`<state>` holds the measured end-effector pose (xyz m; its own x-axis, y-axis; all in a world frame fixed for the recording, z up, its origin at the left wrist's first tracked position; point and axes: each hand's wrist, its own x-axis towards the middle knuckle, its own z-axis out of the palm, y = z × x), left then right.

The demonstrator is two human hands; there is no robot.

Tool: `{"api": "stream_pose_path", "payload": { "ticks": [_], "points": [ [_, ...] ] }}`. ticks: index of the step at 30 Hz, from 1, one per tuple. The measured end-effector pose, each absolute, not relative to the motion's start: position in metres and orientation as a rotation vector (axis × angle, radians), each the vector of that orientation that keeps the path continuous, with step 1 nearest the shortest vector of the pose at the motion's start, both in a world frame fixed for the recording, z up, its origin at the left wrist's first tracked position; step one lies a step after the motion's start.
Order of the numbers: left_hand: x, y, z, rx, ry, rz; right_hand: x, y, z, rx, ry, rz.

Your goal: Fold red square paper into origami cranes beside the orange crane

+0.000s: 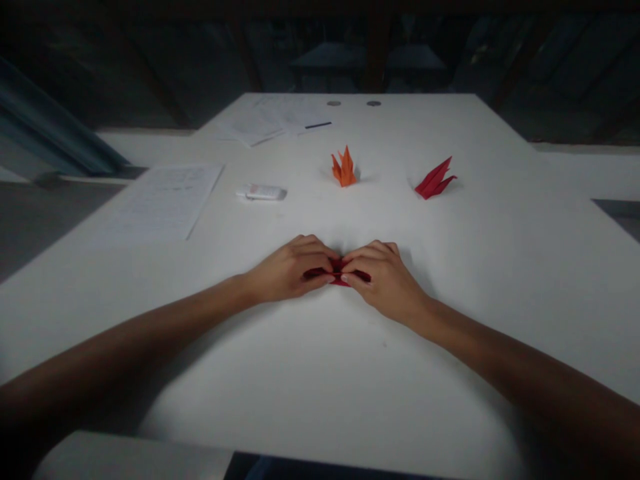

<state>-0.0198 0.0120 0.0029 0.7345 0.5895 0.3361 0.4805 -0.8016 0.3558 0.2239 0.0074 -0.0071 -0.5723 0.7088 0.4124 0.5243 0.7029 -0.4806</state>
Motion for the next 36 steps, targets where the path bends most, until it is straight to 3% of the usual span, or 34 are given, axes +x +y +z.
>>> {"api": "stream_pose_path", "payload": {
  "ticks": [10, 14, 17, 23, 27, 36],
  "points": [
    [-0.017, 0.007, 0.005, 2.618, 0.845, 0.768, 0.219, -0.002, 0.001, -1.027, -2.289, 0.526],
    [-0.021, 0.013, 0.013, 2.265, 0.999, 1.228, 0.224, 0.003, 0.01, -1.129, -1.989, 0.7],
    [-0.021, 0.018, 0.017, 1.868, 1.081, 1.529, 0.224, 0.009, 0.015, -1.084, -1.657, 1.015],
    [0.007, -0.006, 0.018, 1.596, 0.836, 1.159, 0.21, 0.002, 0.013, -0.936, -1.352, 1.457],
    [0.019, -0.017, 0.02, 1.755, 0.896, 1.176, 0.204, -0.006, 0.011, -0.884, -1.38, 1.505],
    [0.018, -0.011, 0.014, 1.474, 0.805, 1.205, 0.204, -0.006, 0.009, -0.804, -1.353, 1.552]
  ]
}}
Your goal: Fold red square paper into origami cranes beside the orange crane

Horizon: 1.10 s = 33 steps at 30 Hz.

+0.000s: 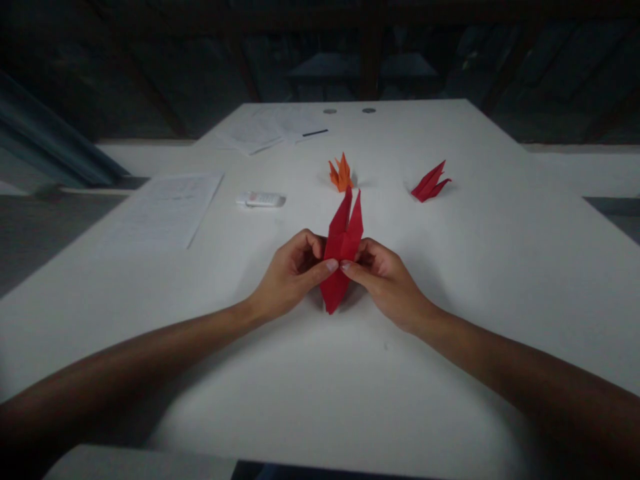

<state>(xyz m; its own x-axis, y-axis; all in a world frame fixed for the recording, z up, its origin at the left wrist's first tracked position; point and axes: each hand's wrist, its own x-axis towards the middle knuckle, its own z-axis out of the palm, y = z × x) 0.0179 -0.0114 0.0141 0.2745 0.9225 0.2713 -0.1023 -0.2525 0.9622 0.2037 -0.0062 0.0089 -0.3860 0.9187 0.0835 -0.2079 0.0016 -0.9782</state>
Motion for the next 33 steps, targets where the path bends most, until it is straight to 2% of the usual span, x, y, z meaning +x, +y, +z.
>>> {"api": "stream_pose_path", "payload": {
  "ticks": [12, 33],
  "points": [
    [0.017, -0.013, 0.018, 1.395, 0.776, 1.085, 0.203, -0.007, 0.011, -0.77, -1.298, 1.585],
    [0.019, -0.007, 0.006, 1.047, 0.695, 1.144, 0.205, -0.004, 0.0, -0.854, -1.231, 1.587]
  ]
}}
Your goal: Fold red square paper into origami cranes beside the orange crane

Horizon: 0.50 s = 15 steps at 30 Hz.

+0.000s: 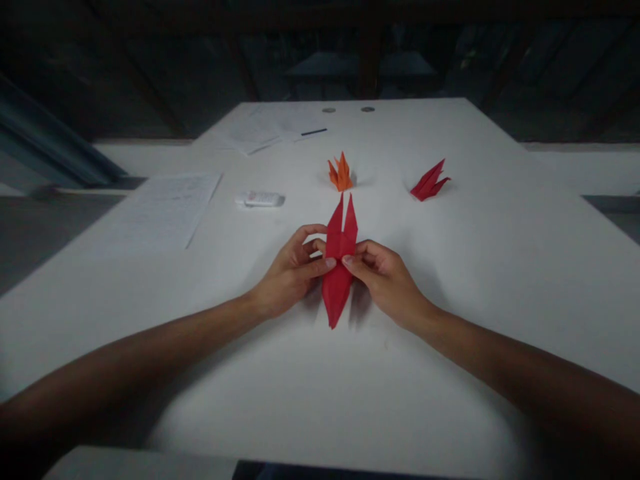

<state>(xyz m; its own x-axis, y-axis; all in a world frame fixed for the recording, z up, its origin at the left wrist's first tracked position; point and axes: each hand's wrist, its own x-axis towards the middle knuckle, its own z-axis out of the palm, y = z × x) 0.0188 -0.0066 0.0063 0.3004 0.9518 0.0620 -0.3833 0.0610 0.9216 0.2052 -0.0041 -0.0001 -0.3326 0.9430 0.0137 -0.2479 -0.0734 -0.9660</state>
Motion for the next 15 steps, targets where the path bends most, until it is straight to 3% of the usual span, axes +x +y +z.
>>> {"api": "stream_pose_path", "payload": {
  "ticks": [5, 15],
  "points": [
    [0.0177, -0.0081, 0.0094, 1.201, 0.74, 1.178, 0.2056, -0.0029, 0.0014, -0.918, -1.204, 1.524],
    [0.0093, -0.0045, 0.0054, 1.36, 0.754, 1.085, 0.2137, -0.0056, -0.0022, -0.916, -1.599, 1.069]
  ]
}}
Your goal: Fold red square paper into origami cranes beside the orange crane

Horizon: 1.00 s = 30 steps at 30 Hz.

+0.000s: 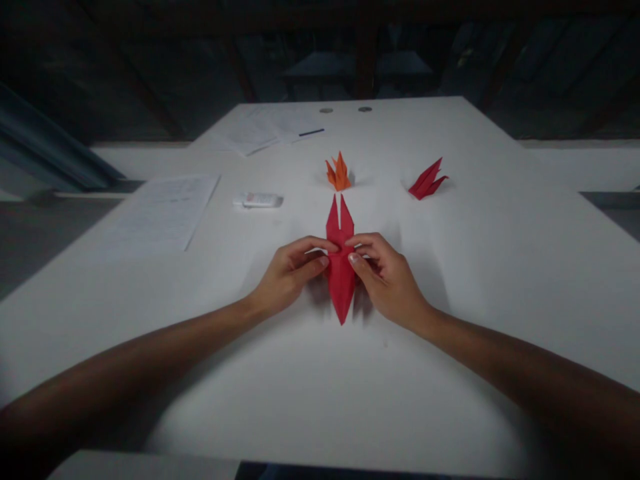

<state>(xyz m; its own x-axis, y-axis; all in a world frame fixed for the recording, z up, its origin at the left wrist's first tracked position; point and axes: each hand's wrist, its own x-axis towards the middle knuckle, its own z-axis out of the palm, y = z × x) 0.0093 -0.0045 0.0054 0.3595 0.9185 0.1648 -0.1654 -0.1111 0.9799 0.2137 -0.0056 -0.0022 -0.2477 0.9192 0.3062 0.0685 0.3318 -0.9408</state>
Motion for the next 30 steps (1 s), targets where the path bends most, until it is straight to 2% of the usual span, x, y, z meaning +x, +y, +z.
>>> {"api": "stream_pose_path", "payload": {
  "ticks": [4, 23, 30],
  "points": [
    [0.0048, -0.0047, 0.0045, 1.298, 0.675, 1.059, 0.2197, -0.0027, -0.0049, -0.942, -1.726, 0.939],
    [-0.0009, -0.0012, 0.0029, 1.334, 0.598, 1.069, 0.2249, -0.0028, -0.0062, -0.861, -1.794, 1.027],
    [0.003, -0.0008, 0.0036, 1.403, 0.74, 1.118, 0.223, -0.0025, -0.0064, -0.857, -1.748, 1.069]
  ]
}}
